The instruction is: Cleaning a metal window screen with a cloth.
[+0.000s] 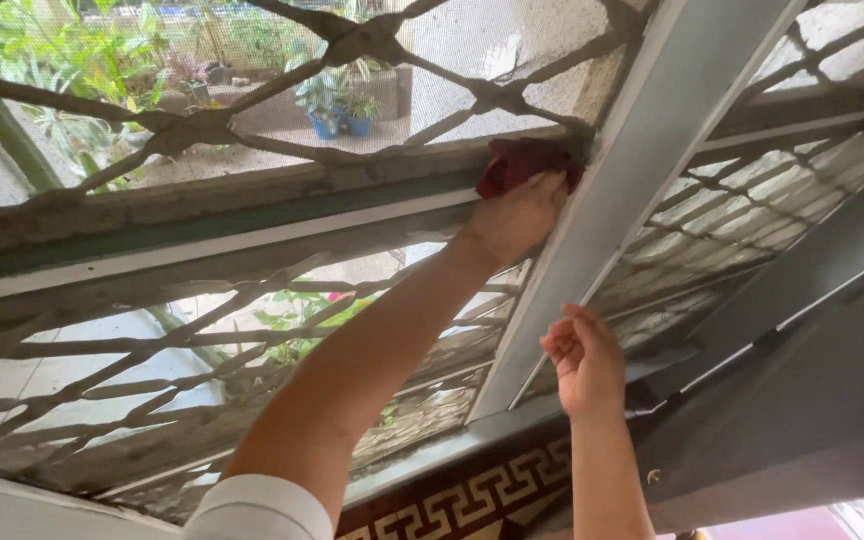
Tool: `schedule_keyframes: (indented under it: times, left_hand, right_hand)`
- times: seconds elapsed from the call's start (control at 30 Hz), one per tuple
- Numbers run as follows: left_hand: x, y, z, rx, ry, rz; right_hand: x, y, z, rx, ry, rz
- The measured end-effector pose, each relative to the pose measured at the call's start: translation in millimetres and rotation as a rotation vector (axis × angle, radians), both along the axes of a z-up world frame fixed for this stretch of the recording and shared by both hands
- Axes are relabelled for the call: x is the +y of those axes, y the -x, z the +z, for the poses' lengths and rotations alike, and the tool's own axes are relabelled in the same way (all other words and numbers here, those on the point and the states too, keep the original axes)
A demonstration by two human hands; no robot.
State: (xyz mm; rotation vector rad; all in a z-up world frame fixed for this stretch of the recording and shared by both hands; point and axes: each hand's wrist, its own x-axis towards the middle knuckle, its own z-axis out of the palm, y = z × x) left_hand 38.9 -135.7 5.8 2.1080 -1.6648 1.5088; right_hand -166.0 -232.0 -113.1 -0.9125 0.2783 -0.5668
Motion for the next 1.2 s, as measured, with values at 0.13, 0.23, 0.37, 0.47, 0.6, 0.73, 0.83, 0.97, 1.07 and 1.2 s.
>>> schedule_keyframes:
  times: [0.13,0.23,0.37,0.47,0.6,0.73,0.83,0.97,1.07,1.2]
  left_hand:
    - [-8.7,8.3,13.3,0.005,-0.041,0.079]
    - [-22.1,5.7,11.3,-0.062,-0.089,0.148]
    - [-56.1,-4.6,4.9,-0.180,-0.121,0.213]
    - [-68.0,-4.9,4.7,-0.236,-0.037,0.230]
    - [-56.3,5.0,-0.8,0.433,0.299,-0.215]
    - [-37.5,38.7,1.4,0.622,0.506,-0.472]
    - [-31.6,45.6,-20.7,1.165,0.511,-0.844]
    - [12.7,68.9,-2.1,2.070,0.605,-1.182]
    - [49.5,87.7,16.8,2.170,0.556,-1.365]
    - [78.0,91.5,19.7,2.085,0.435,-1.401]
  right_hand:
    - [-3.0,-4.5,25.6,-0.149,0.069,-0.010]
    - [-2.6,0.1,19.5,-0.185,0.107,-0.033]
    - [-7.6,7.3,-13.1,-0.113,0.018,-0.002]
    - [-17.5,17.3,-25.1,-0.093,-0.008,-0.017]
    - [-23.8,17.9,-11.4,-0.067,0.011,-0.058]
    - [-13.5,17.4,25.9,-0.118,0.044,-0.071]
    - [-7.9,23.4,42.3,-0.106,0.071,-0.110]
    - [1.3,26.0,44.5,-0.095,0.135,-0.042]
    - [13.3,25.3,46.1,-0.036,0.176,0.015]
    - [25.0,27.2,51.4,-0.257,0.100,0.265]
